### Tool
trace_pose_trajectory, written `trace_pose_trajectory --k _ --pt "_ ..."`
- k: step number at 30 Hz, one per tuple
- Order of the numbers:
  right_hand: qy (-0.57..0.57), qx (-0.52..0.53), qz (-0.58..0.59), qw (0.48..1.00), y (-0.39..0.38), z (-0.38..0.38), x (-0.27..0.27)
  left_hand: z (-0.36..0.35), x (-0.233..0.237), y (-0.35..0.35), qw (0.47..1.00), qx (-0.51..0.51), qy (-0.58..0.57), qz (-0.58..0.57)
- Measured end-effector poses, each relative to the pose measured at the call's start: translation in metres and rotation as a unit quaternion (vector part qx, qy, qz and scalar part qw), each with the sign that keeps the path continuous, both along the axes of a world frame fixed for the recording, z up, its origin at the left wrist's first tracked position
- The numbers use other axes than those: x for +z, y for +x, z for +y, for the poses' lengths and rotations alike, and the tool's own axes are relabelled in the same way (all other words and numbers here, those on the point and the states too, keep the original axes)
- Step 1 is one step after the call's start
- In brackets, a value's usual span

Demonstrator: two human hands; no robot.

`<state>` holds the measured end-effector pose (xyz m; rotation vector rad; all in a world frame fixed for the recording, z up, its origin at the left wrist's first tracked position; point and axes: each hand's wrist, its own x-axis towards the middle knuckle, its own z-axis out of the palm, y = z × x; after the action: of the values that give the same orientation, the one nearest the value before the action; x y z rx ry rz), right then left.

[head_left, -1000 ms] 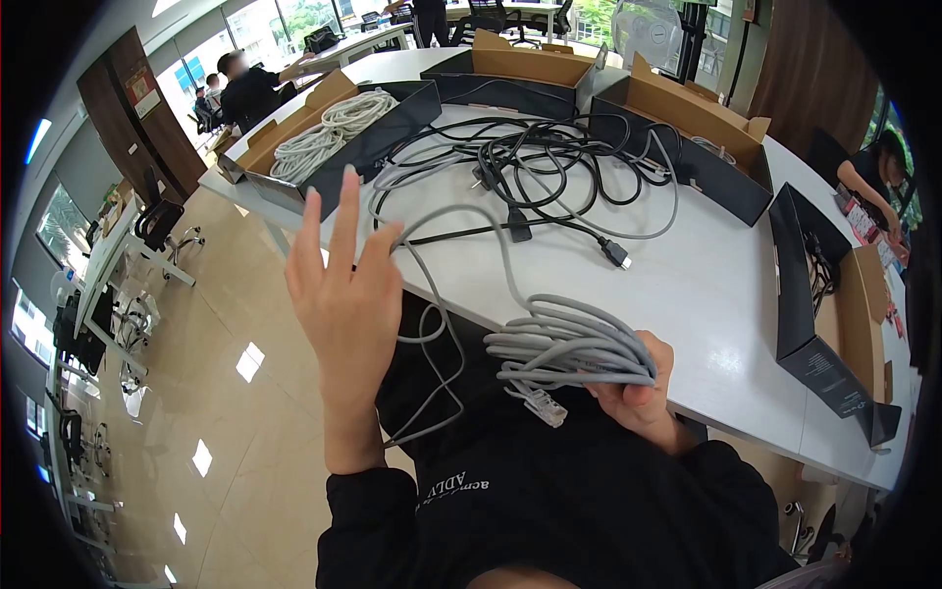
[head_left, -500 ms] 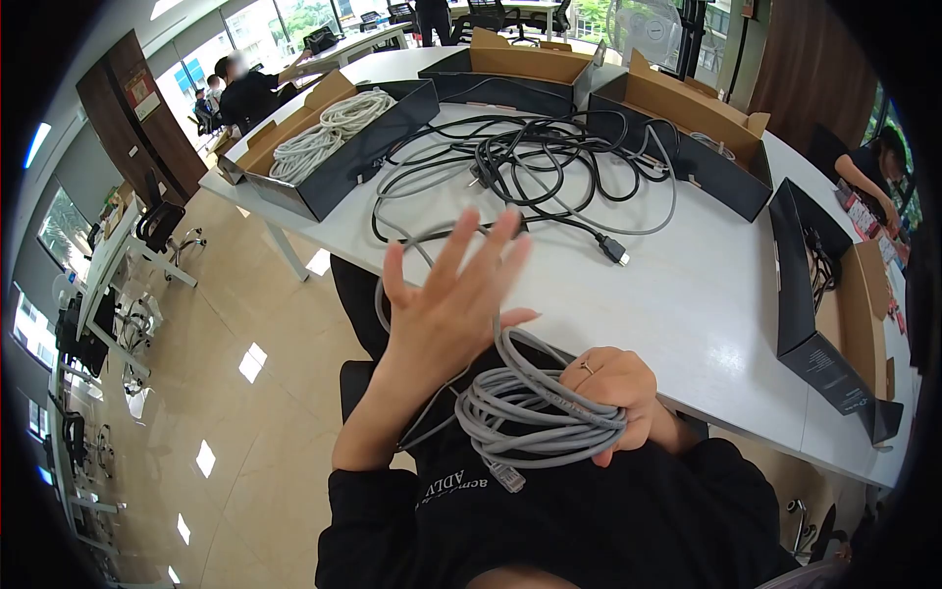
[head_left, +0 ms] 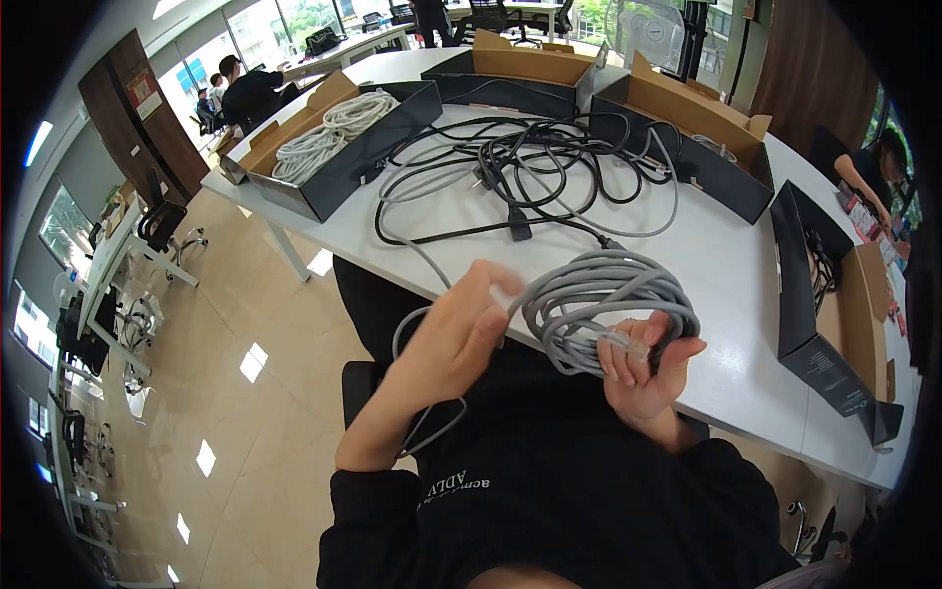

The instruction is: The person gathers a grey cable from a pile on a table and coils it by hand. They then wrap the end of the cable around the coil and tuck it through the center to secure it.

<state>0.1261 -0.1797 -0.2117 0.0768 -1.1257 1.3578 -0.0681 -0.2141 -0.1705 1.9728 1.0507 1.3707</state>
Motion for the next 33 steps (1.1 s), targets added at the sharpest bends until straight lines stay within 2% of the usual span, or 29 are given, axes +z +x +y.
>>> trace_pose_trajectory --k 1,3,6,8,12,13,14,16,17,19,21,22,23,24,26,27,30,32,33 --pt "0.026 0.040 0.046 0.998 -0.002 0.003 -0.002 0.008 -0.012 0.002 0.999 -0.033 0.014 -0.004" --pt "0.012 0.056 0.041 0.998 -0.004 0.002 -0.001 0.013 -0.027 0.012 0.989 -0.105 -0.047 -0.090" --pt "0.017 0.071 -0.004 0.997 -0.005 -0.003 0.010 0.012 -0.036 0.035 0.962 -0.164 -0.056 -0.213" --pt "0.008 0.087 -0.037 0.996 -0.006 -0.004 0.011 0.013 -0.038 0.041 0.944 -0.218 -0.016 -0.246" --pt "-0.040 0.105 -0.055 0.992 -0.006 -0.002 -0.003 0.012 -0.036 0.040 0.923 -0.313 0.048 -0.219" --pt "-0.027 0.086 -0.088 0.992 -0.002 0.000 -0.003 0.005 -0.037 0.037 0.954 -0.248 0.088 -0.142" --pt "-0.013 0.066 -0.120 0.990 0.000 0.000 -0.002 0.005 -0.039 0.036 0.962 -0.216 0.095 -0.138" --pt "-0.039 0.025 -0.101 0.994 -0.003 -0.007 -0.006 0.004 -0.044 0.036 0.974 -0.151 0.106 -0.130" --pt "-0.042 0.005 -0.092 0.995 -0.006 -0.009 -0.014 0.003 -0.061 0.032 0.974 -0.128 0.088 -0.163" --pt "-0.050 0.017 -0.124 0.991 -0.005 -0.006 -0.016 0.002 -0.055 0.030 0.973 -0.038 0.096 -0.205" --pt "-0.077 0.052 -0.171 0.981 -0.002 -0.005 -0.014 0.001 -0.048 0.020 0.964 -0.131 0.032 -0.230" --pt "-0.101 0.080 -0.201 0.971 -0.001 -0.005 -0.012 -0.002 -0.042 0.018 0.970 -0.118 0.045 -0.208" --pt "-0.001 -0.011 -0.236 0.972 -0.002 0.001 -0.011 -0.005 -0.035 0.016 0.975 -0.104 0.058 -0.186" --pt "0.088 -0.114 -0.262 0.954 -0.003 0.006 -0.010 -0.010 -0.019 0.013 0.987 -0.082 0.074 -0.114" --pt "0.259 -0.218 -0.268 0.902 -0.004 0.013 0.003 -0.021 0.014 0.001 0.994 -0.036 0.103 0.032" --pt "0.211 -0.163 -0.241 0.933 -0.006 0.004 0.013 -0.026 0.025 -0.001 0.992 -0.013 0.096 0.076" --pt "0.175 -0.095 -0.250 0.947 -0.010 -0.003 0.014 -0.033 0.037 -0.011 0.961 0.017 -0.028 0.274" --pt "0.245 -0.065 -0.362 0.897 -0.012 -0.003 0.020 -0.033 0.029 -0.011 0.944 0.032 -0.017 0.327" --pt "0.265 -0.071 -0.374 0.886 -0.016 -0.005 0.023 -0.034 0.027 -0.011 0.936 0.042 -0.019 0.348"
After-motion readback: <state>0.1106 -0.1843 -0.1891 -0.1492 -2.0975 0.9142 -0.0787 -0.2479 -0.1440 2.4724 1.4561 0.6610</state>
